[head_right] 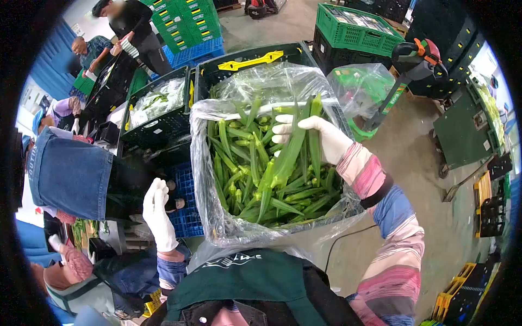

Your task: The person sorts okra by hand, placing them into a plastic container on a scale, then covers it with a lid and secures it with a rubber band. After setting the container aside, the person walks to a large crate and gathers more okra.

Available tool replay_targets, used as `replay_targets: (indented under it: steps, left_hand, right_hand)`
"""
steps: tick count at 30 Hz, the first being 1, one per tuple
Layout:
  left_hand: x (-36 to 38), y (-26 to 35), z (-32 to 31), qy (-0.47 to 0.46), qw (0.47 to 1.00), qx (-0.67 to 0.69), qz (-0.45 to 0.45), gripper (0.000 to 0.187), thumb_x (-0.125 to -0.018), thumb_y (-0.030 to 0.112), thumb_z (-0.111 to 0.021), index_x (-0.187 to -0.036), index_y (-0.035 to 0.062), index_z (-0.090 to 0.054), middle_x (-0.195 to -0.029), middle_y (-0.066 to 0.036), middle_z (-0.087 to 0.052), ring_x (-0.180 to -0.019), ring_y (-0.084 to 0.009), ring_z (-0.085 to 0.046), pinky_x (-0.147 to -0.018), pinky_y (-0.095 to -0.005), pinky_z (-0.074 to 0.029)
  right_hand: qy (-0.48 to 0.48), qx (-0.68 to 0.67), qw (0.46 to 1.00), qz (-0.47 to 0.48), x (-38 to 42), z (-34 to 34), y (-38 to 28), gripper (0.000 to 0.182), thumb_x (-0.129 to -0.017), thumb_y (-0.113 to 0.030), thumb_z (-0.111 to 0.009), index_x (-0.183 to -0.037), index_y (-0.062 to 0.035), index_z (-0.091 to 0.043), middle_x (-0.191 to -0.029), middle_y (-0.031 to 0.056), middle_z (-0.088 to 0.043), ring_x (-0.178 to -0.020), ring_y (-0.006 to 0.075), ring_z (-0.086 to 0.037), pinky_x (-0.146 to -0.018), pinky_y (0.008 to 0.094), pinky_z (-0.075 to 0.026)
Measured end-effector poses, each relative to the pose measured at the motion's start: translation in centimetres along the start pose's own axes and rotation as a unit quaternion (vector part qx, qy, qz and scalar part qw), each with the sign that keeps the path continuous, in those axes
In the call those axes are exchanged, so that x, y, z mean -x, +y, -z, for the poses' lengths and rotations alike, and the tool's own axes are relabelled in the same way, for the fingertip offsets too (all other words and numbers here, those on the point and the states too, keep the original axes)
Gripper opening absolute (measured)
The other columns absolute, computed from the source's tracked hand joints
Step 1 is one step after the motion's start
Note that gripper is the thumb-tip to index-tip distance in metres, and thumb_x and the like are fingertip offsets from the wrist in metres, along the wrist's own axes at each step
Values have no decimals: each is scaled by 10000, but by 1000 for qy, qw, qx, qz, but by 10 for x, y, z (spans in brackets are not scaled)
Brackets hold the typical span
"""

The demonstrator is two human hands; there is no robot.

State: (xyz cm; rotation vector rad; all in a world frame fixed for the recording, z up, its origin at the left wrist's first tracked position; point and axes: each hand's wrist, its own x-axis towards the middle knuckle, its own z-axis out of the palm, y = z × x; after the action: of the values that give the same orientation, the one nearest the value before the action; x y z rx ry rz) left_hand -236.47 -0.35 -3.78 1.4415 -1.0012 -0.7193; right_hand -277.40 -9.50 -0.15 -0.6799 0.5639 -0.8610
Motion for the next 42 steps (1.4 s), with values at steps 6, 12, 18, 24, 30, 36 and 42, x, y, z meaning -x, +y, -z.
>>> replay_targets:
  steps: [6,12,18,24,30,36,42]
  left_hand:
    - [-1,-3,1,-2,1000,2,3,343,-1010,179,-569,-1301,5,-620,-1216,-75,-679,-1033,-111,-626,-824,-241,-473]
    - [1,-2,-1,-1,1000,-11,3,333,-1013,185,-568,-1303,32,-628,-1218,-58,-680,-1040,-105,-625,-828,-243,-465]
    - [2,1,-4,-7,1000,0,4,329,-1013,182,-571,-1302,36,-629,-1214,-47,-680,-1033,-98,-621,-846,-236,-458]
    - [6,4,-7,-12,1000,10,-3,320,-1014,145,-571,-1300,11,-622,-1212,-72,-675,-1044,-117,-622,-870,-238,-472]
    - [8,2,-8,-16,999,36,-5,307,-1016,97,-559,-1293,-25,-609,-1232,-126,-660,-1087,-168,-626,-1002,-303,-480]
    - [12,4,-9,-16,999,38,-10,308,-1016,86,-555,-1300,-24,-603,-1248,-138,-652,-1113,-186,-628,-1015,-320,-483]
    - [14,0,-12,-16,1000,23,-7,309,-1015,94,-561,-1296,-23,-606,-1237,-131,-658,-1108,-179,-629,-1006,-317,-486]
  right_hand:
    - [-68,-106,992,16,-5,-9,-1,697,-881,-309,-496,-1488,11,-372,-1402,215,-520,-1261,346,-533,-1080,623,-400]
    - [-39,-39,998,38,-3,-21,-3,652,-985,-372,-473,-1513,-11,-346,-1393,198,-543,-1215,296,-580,-1041,526,-465]
    - [96,22,994,39,-11,-5,10,481,-1040,-382,-497,-1373,-36,-522,-1261,143,-635,-1127,248,-633,-990,422,-519]
    - [62,-37,996,57,-10,-5,8,510,-1048,-387,-467,-1396,-15,-477,-1335,145,-581,-1203,245,-576,-1043,426,-465]
    - [16,-100,993,57,-8,4,10,635,-1051,-392,-443,-1486,56,-327,-1519,222,-413,-1402,343,-415,-1156,538,-340]
    - [77,-92,990,76,-3,1,3,574,-1067,-377,-424,-1449,51,-394,-1469,240,-460,-1352,339,-470,-1127,528,-386]
    - [212,-32,976,47,12,6,1,572,-1017,-392,-562,-1407,11,-446,-1418,187,-518,-1346,293,-479,-1101,461,-407]
